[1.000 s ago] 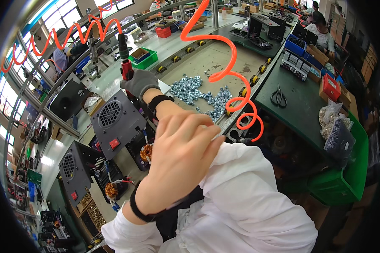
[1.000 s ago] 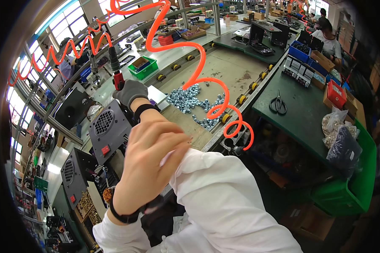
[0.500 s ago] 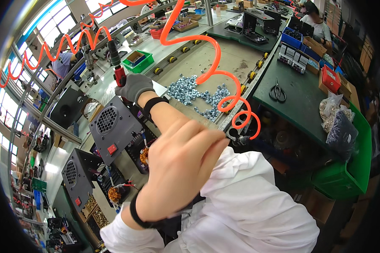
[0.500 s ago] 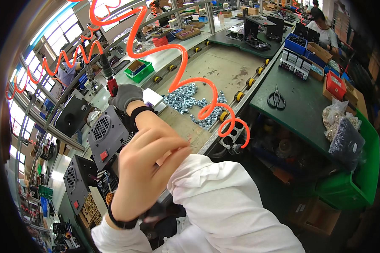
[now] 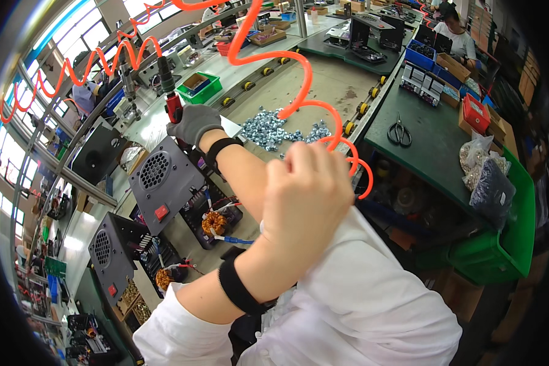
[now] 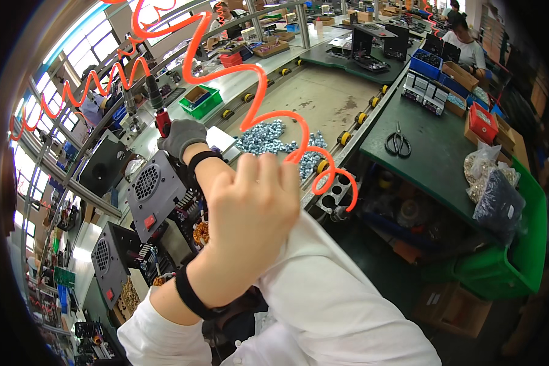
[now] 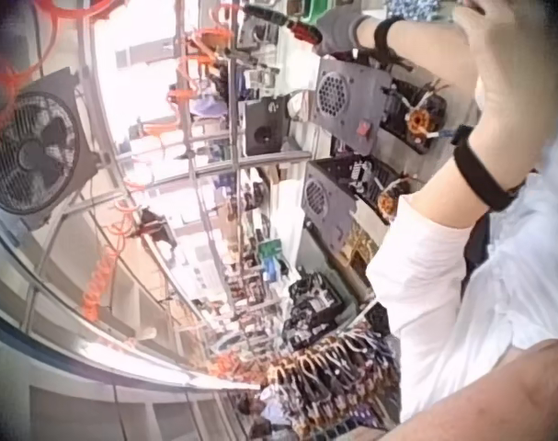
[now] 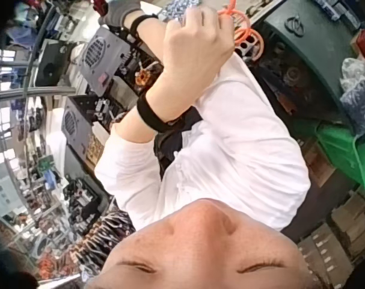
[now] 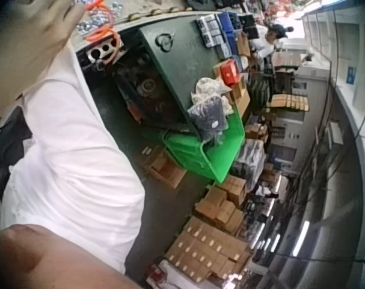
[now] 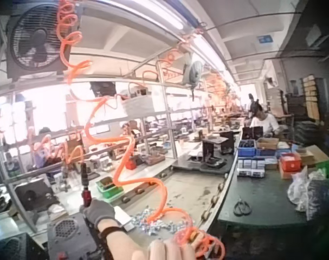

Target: Assembling internal electronic components and using a pneumatic screwdriver to secure the metal enclosures.

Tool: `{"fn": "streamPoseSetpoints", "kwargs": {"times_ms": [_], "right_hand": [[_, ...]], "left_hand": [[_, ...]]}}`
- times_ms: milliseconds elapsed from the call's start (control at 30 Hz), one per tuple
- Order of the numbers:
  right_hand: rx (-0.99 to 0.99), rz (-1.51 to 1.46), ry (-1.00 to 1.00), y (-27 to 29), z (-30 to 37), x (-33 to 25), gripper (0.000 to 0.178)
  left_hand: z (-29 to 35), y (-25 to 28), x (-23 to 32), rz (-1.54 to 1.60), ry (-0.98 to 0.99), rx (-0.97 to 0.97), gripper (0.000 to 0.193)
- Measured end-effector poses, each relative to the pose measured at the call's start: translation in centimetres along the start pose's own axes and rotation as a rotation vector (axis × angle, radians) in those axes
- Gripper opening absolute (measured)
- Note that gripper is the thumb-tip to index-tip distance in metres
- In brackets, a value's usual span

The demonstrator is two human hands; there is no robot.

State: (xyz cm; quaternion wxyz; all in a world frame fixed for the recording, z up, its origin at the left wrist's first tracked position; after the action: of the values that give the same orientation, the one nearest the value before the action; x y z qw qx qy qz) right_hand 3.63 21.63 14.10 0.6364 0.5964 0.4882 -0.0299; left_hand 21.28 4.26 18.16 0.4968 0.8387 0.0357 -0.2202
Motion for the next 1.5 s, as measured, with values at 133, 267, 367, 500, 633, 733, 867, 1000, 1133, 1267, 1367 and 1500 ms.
{"fn": "streamPoseSetpoints", "kwargs": {"times_ms": [133,267,367,500,633,733,867,1000,1133,1267,1367,1500], "right_hand": [[0.000,0.039,0.044,-0.3,-0.1,-0.7,0.049],[0.055,-0.017,-0.006,-0.7,-1.1,0.8,0.048],[0.042,0.003,0.006,-0.4,-1.5,1.3,0.048],[0.065,-0.014,-0.003,-1.1,-1.3,0.5,0.050],[0.062,-0.026,-0.028,-1.3,-1.2,0.1,0.049],[0.061,-0.030,-0.024,-1.1,-0.8,0.4,0.050],[0.069,-0.094,0.014,-1.9,-0.7,1.1,0.055],[-0.048,-0.219,0.166,0.0,-0.1,2.2,0.053],[-0.091,-0.306,0.199,0.6,1.7,3.4,0.047],[-0.032,-0.447,0.205,0.8,4.2,4.2,0.047],[-0.046,-0.521,0.174,0.4,6.8,4.5,0.044],[-0.004,-0.712,0.166,-2.5,7.8,6.6,0.036]], "left_hand": [[2.1,0.6,0.8,-0.131,-0.259,0.377,0.018],[5.7,2.3,0.4,-0.034,-0.214,0.238,0.027],[8.8,1.3,-0.9,0.112,-0.042,0.217,0.028],[10.4,1.2,-0.3,0.121,0.024,0.350,0.027],[7.1,0.8,-0.8,0.513,-0.017,0.470,0.027],[6.6,-0.5,-1.0,0.926,-0.028,0.515,0.023],[12.3,-3.4,-4.9,1.261,0.472,0.100,0.012],[17.7,-5.7,-6.5,1.384,0.777,0.010,0.010],[21.1,-7.3,-6.6,1.472,0.892,-0.052,0.011],[22.1,-7.8,-6.7,1.632,0.958,0.015,0.014],[21.5,-8.2,-6.7,1.742,0.985,0.030,0.017],[18.7,-11.2,-6.1,1.889,1.073,0.118,0.045]]}}
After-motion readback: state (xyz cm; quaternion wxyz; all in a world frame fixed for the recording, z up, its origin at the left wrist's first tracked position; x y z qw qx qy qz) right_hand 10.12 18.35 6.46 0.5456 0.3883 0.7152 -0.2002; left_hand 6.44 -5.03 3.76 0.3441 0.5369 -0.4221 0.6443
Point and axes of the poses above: each hand's wrist, its own z-axis away from the middle knuckle, its own y-axis out of the back of the hand, x = y × z, the point moved 2 cm from there along -z, towards the middle knuckle, and after that the axes turned 2 degrees about -x, right-handed, at the moved point
